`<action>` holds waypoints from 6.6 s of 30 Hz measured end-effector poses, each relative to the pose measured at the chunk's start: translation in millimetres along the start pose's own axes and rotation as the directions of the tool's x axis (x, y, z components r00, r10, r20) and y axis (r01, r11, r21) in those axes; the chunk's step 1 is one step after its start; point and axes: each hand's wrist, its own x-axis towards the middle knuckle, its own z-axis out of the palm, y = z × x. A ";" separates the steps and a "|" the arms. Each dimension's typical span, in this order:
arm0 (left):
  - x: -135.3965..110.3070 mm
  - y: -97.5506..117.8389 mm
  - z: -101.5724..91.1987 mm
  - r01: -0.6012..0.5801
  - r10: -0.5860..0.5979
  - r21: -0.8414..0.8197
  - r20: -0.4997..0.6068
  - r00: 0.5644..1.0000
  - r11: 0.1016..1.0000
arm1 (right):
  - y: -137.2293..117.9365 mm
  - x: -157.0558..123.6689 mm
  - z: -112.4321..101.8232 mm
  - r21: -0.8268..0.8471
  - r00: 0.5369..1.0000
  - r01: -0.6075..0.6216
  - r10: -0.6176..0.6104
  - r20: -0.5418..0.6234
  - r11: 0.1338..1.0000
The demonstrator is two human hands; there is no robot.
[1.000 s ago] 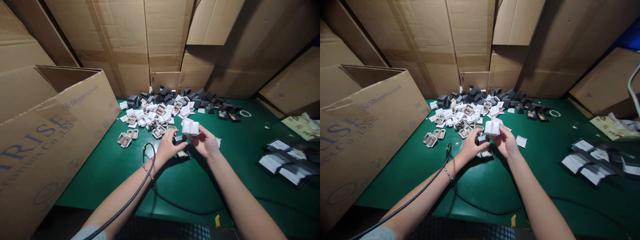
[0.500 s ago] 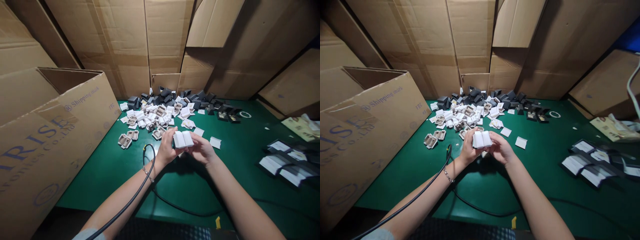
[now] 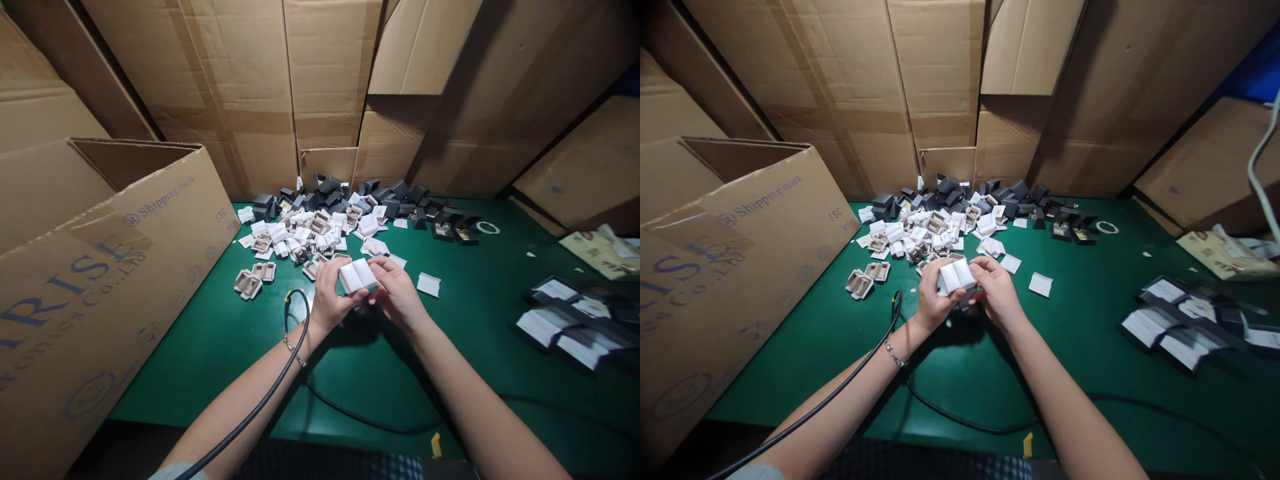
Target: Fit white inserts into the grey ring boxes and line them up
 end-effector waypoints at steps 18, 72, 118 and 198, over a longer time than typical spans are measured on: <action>-3.1 -6.8 0.7 -0.121 0.126 0.201 -0.014 0.992 0.972 | 19.7 -4.8 -2.1 -0.632 0.831 0.498 -0.536 0.151 0.593; 2.2 -0.2 4.9 0.836 -0.295 -0.408 0.903 0.311 -0.367 | 19.2 -11.0 -0.1 -0.627 0.241 0.731 -0.756 0.608 -0.271; 7.8 -6.3 11.0 0.643 -0.534 -0.755 0.496 0.685 0.124 | 21.6 12.5 -11.6 -0.760 0.935 0.202 -0.353 -0.039 0.618; 13.6 -4.0 15.0 0.624 -0.624 -0.765 0.568 0.537 -0.159 | 36.6 13.5 -15.4 -0.674 0.788 0.567 -0.550 0.277 0.473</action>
